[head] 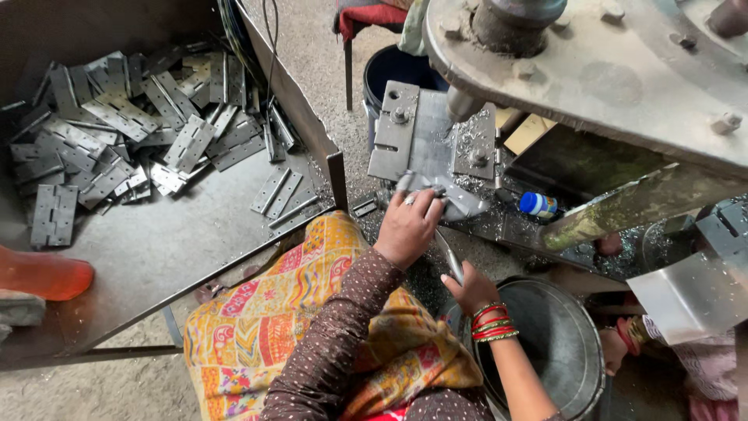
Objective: The person sits on the floor and repeatedly picks up metal hinge pieces from a tray, places them into a manual punching machine, and operates the lever to punch holes. The processed pieces are returned to the tray.
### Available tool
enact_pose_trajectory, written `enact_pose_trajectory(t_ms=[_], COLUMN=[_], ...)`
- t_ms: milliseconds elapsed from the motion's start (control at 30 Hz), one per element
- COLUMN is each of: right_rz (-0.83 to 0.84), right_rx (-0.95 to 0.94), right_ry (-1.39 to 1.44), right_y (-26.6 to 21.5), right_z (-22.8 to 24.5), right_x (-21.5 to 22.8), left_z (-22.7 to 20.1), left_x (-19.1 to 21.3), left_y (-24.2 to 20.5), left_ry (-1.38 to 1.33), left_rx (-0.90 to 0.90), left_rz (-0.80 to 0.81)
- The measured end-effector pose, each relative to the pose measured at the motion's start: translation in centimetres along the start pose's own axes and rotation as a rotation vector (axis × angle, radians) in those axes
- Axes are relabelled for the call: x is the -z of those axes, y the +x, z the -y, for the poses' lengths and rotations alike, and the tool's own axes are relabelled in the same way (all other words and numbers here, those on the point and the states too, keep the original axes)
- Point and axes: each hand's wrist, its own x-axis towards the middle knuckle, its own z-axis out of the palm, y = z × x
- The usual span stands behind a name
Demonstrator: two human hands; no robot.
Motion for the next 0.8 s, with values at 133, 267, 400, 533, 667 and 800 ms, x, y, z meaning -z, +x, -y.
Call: enact_pose_trajectory(t_ms=[133,267,400,533,667,800], right_rz=[0.066,0.1,0.088,0.093,0.059,0.101], right_rx=[-0.076,-0.088,0.033,-0.057,-0.043,-0.053], right_ry=[0.043,0.042,0.047,0.031,0.011,0.107], right_y=[-0.5,-0.3,0.5,0.5,0.7,0.5], right_z=[0.1,-0.1,-0.6,-1.6,-2.1,-1.7], right_x=[-0.5,-0.1,-0.4,-1.8,-1.9,-1.7], left_z=[-0.3,1.1,2.8,3.7,2.4,1.6], left_x=[0.0,-2.6,-4.3,-4.1,-3.7,-4.4], left_y=[2.3,4.6,4.3,2.7,1.7,1.9], left_ry=[0.026,0.297,0.339,0.473,0.48,0.308], left_rx=[-0.016,0.02,0.115,0.273,0.244,0.32], left_rz=[-0.253,-0.074,0.278,0.297,0.296,0.395])
